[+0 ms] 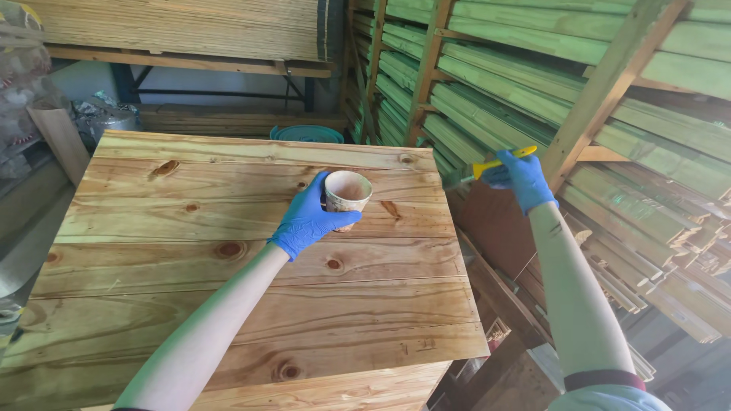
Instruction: The person applies a clear stain or finish to a wooden dog house using a paintbrush, dipping the brush into a cup of liquid and spreading it across the exterior panels and the interior walls.
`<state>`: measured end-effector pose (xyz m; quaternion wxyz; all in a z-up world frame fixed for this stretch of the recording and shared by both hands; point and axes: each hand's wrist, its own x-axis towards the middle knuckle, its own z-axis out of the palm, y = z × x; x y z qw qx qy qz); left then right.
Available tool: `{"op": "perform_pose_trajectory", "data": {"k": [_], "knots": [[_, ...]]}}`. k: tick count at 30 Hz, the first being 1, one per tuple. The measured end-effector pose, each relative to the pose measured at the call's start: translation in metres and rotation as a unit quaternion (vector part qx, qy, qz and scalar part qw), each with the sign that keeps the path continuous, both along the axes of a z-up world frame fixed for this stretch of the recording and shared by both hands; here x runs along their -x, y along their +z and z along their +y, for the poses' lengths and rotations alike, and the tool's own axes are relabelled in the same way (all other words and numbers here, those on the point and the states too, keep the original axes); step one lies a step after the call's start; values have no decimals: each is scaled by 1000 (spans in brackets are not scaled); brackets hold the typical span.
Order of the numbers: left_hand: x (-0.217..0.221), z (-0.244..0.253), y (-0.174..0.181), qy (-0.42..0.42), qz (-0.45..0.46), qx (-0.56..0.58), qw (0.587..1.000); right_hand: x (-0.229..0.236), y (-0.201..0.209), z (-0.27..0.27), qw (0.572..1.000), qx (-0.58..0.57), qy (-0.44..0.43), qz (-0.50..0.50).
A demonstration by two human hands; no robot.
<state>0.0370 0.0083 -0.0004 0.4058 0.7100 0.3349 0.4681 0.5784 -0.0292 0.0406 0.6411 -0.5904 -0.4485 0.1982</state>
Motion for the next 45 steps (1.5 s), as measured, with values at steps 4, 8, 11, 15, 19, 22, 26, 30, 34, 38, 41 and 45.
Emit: {"op": "perform_pose_trajectory", "data": {"k": [4,8,11,15,19,22,26,30,34,38,41,45], "knots": [[-4,-1,2,-1,-8,-4,1000,50,18,9,996,-36,55,60],[-12,-1,3,2,-13,-14,1000,93,4,54,985,-50,130,104],[-21,8,-4,-1,-12,-18,1000,126,-11,68,974,-53,186,119],[-26,7,-6,-24,-42,-10,999,110,-38,97,979,-40,165,110],[-27,8,-4,-19,-39,-8,999,61,-45,100,991,-42,108,71],[-22,7,1,-21,-33,-16,999,18,-45,93,995,-54,70,56],[-18,6,2,-17,-21,-16,1000,-4,-28,55,996,-76,20,40],[-19,9,2,-18,-22,-14,999,-35,-17,48,996,-77,23,44],[-21,5,5,-13,-16,-16,1000,-7,-6,47,987,-106,47,108],[-28,2,4,-25,-29,-12,999,68,2,33,985,-54,73,147],[-33,-2,0,-29,-29,-6,999,59,-26,62,986,-40,87,136],[-31,1,-5,-26,-26,-5,999,23,-33,65,993,-17,75,87]]}}
